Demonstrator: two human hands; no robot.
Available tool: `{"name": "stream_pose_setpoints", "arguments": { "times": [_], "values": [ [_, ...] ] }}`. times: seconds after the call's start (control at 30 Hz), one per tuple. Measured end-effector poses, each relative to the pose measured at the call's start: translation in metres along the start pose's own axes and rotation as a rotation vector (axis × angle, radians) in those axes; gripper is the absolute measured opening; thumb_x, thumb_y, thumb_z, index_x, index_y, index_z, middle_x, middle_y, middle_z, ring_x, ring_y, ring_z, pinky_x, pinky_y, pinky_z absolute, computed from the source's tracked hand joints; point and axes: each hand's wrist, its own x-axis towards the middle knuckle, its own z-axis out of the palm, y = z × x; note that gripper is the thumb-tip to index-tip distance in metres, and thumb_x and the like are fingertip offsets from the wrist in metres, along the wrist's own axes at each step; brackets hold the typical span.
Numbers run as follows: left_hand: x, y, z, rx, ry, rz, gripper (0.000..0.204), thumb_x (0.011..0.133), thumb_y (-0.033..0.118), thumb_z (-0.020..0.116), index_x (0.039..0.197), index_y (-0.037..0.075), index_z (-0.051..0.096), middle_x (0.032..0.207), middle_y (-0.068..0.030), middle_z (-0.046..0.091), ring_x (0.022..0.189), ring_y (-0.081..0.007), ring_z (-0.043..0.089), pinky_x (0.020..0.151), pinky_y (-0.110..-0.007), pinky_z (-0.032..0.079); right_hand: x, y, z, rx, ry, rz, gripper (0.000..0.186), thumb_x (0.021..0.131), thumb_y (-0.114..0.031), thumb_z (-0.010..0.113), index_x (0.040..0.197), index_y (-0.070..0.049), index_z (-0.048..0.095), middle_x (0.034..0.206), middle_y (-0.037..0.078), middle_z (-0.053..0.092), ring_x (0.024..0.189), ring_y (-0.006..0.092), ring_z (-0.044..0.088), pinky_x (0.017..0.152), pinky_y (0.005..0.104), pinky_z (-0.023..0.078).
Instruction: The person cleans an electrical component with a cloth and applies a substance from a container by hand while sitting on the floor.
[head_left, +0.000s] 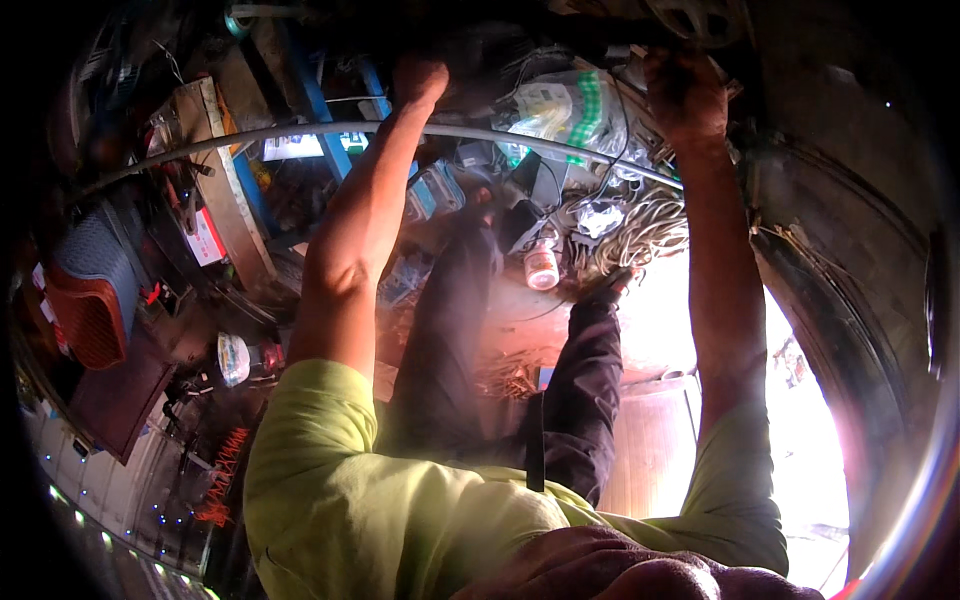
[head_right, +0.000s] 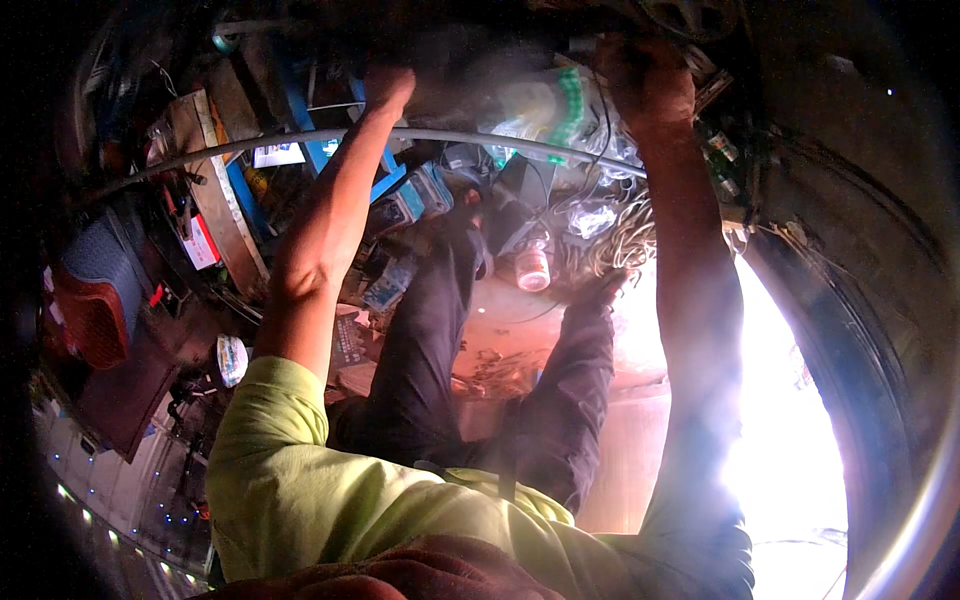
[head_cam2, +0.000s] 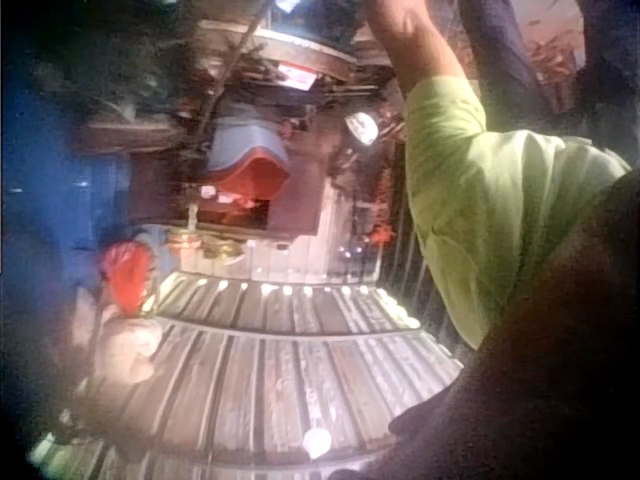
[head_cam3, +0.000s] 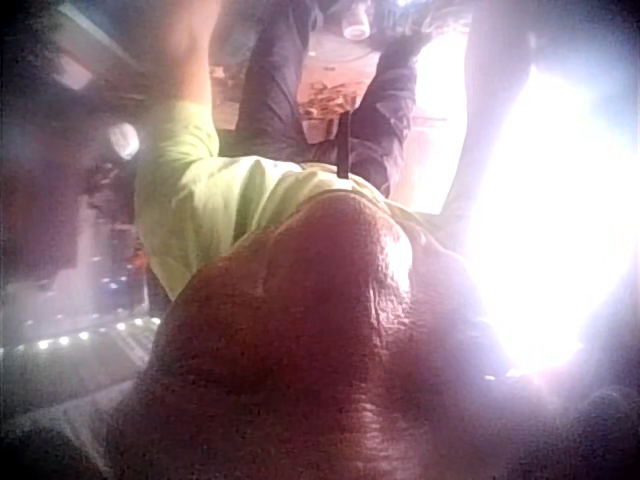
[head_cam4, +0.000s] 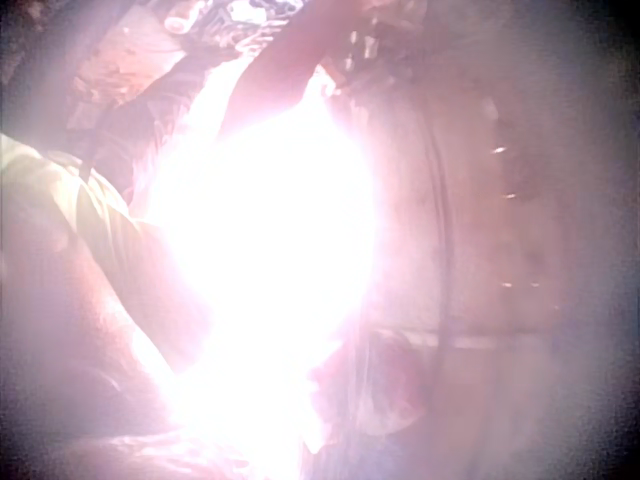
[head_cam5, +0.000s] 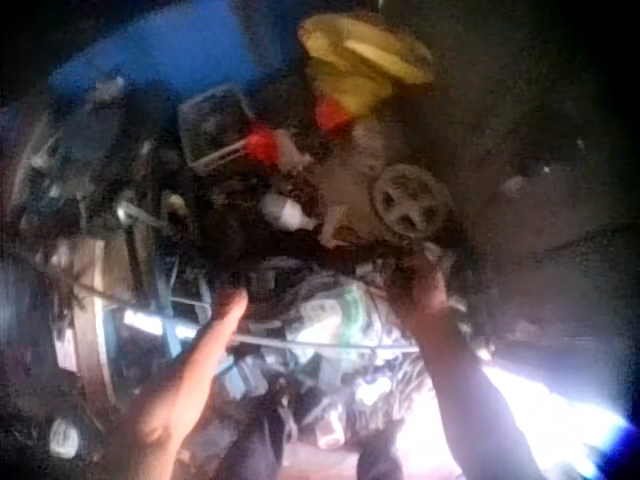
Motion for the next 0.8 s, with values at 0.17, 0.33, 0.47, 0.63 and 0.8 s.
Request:
{"name": "stream_pose_setpoints", "arguments": {
  "times": [0.17, 0.33, 0.47, 0.63, 0.8],
  "values": [
    [-0.014, 0.009, -0.039, -0.474, 0.208, -0.036, 0.025, 0.088, 0.026, 0.059, 0.102, 0.009, 0.071, 0.109, -0.0179, 0.068, 0.100, -0.0357, 0.065, 0.085, -0.042, 0.051, -0.003, -0.016, -0.021, -0.432, 0.106, -0.162, 0.021, 0.087, -0.002, 0.055, 0.106, 0.002, 0.059, 0.105, 0.016, 0.064, 0.095, 0.0249, 0.061, 0.085, 0.0340, 0.052],
    [-0.032, 0.023, -0.049, -0.570, -0.028, 0.204, 0.029, 0.087, 0.033, 0.066, 0.104, 0.010, 0.072, 0.105, -0.0124, 0.070, 0.096, -0.0320, 0.066, 0.084, -0.040, 0.053, -0.014, -0.025, -0.035, 0.090, -0.004, -0.066, 0.023, 0.083, 0.001, 0.055, 0.105, 0.001, 0.060, 0.108, 0.015, 0.064, 0.096, 0.0265, 0.061, 0.085, 0.0354, 0.052],
    [-0.022, 0.033, -0.026, -0.340, -0.023, 0.441, 0.041, 0.088, 0.038, 0.065, 0.114, 0.007, 0.068, 0.112, -0.0145, 0.068, 0.099, -0.0309, 0.065, 0.088, -0.039, 0.052, -0.017, -0.026, -0.038, 0.143, 0.131, -0.072, 0.023, 0.079, 0.004, 0.059, 0.102, 0.001, 0.060, 0.101, 0.014, 0.064, 0.091, 0.0270, 0.061, 0.082, 0.0364, 0.054],
    [0.005, 0.039, 0.022, 0.035, -0.019, 0.632, 0.048, 0.090, 0.042, 0.058, 0.121, 0.005, 0.064, 0.122, -0.0172, 0.064, 0.108, -0.0314, 0.062, 0.096, -0.039, 0.048, -0.025, -0.025, -0.037, 0.167, 0.146, -0.115, 0.025, 0.079, 0.004, 0.060, 0.103, 0.002, 0.060, 0.097, 0.015, 0.066, 0.091, 0.0273, 0.063, 0.082, 0.0369, 0.055],
    [0.023, 0.036, 0.049, 0.210, 0.006, 0.868, 0.048, 0.091, 0.041, 0.056, 0.121, 0.006, 0.064, 0.123, -0.0167, 0.063, 0.110, -0.0319, 0.061, 0.097, -0.039, 0.047, -0.031, -0.020, -0.038, -0.139, 0.207, -0.143, 0.024, 0.085, -0.003, 0.054, 0.107, -0.002, 0.063, 0.106, 0.014, 0.066, 0.097, 0.0281, 0.062, 0.085, 0.0339, 0.053]
  ]
}}
